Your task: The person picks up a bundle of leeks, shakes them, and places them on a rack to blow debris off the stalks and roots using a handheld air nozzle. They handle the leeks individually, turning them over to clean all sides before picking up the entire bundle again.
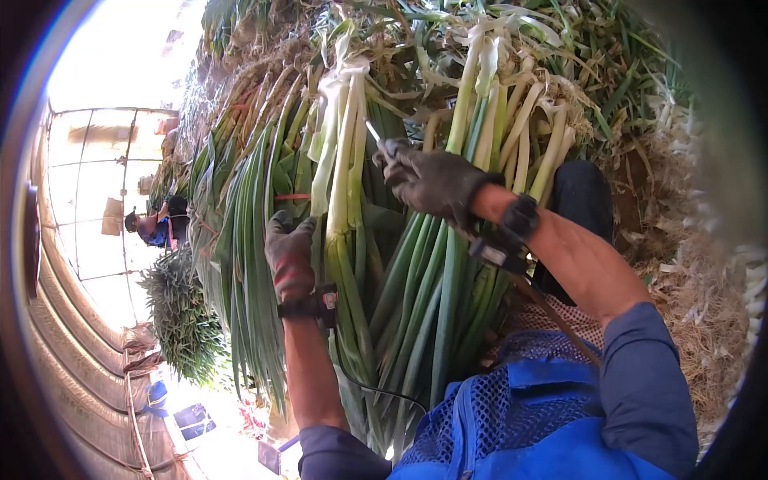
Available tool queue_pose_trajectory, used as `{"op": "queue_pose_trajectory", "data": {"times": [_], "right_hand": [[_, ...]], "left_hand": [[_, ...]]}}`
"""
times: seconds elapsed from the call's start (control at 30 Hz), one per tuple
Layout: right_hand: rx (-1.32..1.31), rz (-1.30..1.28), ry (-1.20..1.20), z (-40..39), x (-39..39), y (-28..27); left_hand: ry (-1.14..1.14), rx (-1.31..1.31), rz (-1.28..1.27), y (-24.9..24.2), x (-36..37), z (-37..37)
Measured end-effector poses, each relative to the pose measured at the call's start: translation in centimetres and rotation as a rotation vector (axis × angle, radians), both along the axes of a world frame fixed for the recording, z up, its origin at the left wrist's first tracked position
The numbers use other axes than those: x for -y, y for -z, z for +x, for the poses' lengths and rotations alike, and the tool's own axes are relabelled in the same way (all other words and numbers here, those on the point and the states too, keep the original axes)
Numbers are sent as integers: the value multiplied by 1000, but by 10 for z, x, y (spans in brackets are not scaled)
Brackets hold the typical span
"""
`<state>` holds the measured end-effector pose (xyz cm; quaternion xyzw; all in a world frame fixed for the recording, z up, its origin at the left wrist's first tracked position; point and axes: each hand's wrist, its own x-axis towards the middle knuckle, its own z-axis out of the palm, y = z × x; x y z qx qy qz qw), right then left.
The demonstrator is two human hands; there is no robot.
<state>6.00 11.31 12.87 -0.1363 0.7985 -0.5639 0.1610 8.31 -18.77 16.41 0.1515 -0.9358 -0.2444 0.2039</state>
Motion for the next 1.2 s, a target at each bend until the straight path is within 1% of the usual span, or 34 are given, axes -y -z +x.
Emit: {"op": "queue_pose_trajectory", "data": {"times": [0.03, 0.07, 0.13, 0.17, 0.23, 0.27, 0.37, 0.47, 0.57, 0.6, 0.63, 0.67, 0.7, 0.77, 0.8, 0.87, 0.9, 0.93, 0.97, 1.0, 1.03, 1.07, 1.13, 1.17, 1.2], "right_hand": [[-76, 40, 27, -20, 9, 24], [-150, 79, 53, -36, 15, 39], [-160, 196, 118, -64, 24, 38], [-167, 254, 152, -76, 28, 36], [-200, 290, 212, -97, 31, 33], [-217, 307, 243, -102, 32, 35], [-280, 248, 199, -102, 28, 39], [-153, 292, 185, -90, 15, 30], [-106, 16, 155, -65, -1, 25], [-310, 55, 177, -67, 7, 43], [-202, 34, 126, -61, -1, 64], [-94, 13, 75, -38, -14, 47], [16, -8, 24, -16, -24, 32], [-41, -167, -35, 21, -43, 28], [-71, -246, -63, 35, -52, 25], [19, -131, -83, 51, -73, 8], [65, -74, -93, 57, -81, -1], [96, -197, -47, 62, -86, -6], [69, -247, 5, 65, -90, -4], [43, -295, 57, 69, -96, -1], [18, -344, 108, 72, -101, 2], [59, -375, 129, 74, -105, 1], [141, -437, 168, 79, -113, -7], [121, -450, 181, 82, -117, -10], [100, -463, 192, 85, -121, -14]], "left_hand": [[30, -104, -365, 1, 2, 1], [92, -64, -318, -2, -1, 3], [213, 21, -226, -16, -20, 12], [232, 127, -328, -21, -35, 15], [267, 339, -533, -26, -63, 22], [257, 392, -528, -21, -64, 21], [214, 524, -393, -17, -59, 16], [248, 605, -89, -14, -48, 10], [274, 588, 386, -12, -45, 10], [277, 565, 474, -24, -55, 8], [278, 543, 561, -41, -66, 9], [279, 521, 649, -57, -78, 8], [292, 508, 666, -67, -84, 5], [321, 481, 701, -86, -93, -10], [323, 489, 637, -101, -101, -19], [326, 501, 510, -134, -118, -43], [318, 441, 571, -143, -126, -59], [302, 392, 474, -165, -144, -67], [504, 256, 394, -167, -128, -87], [755, 166, 149, -174, -127, -104], [992, -3, -136, -181, -127, -120], [1173, -210, -359, -188, -126, -137], [1252, -254, -323, -197, -146, -142], [1215, -149, -113, -193, -150, -141], [1086, -17, 4, -187, -155, -140]]}}
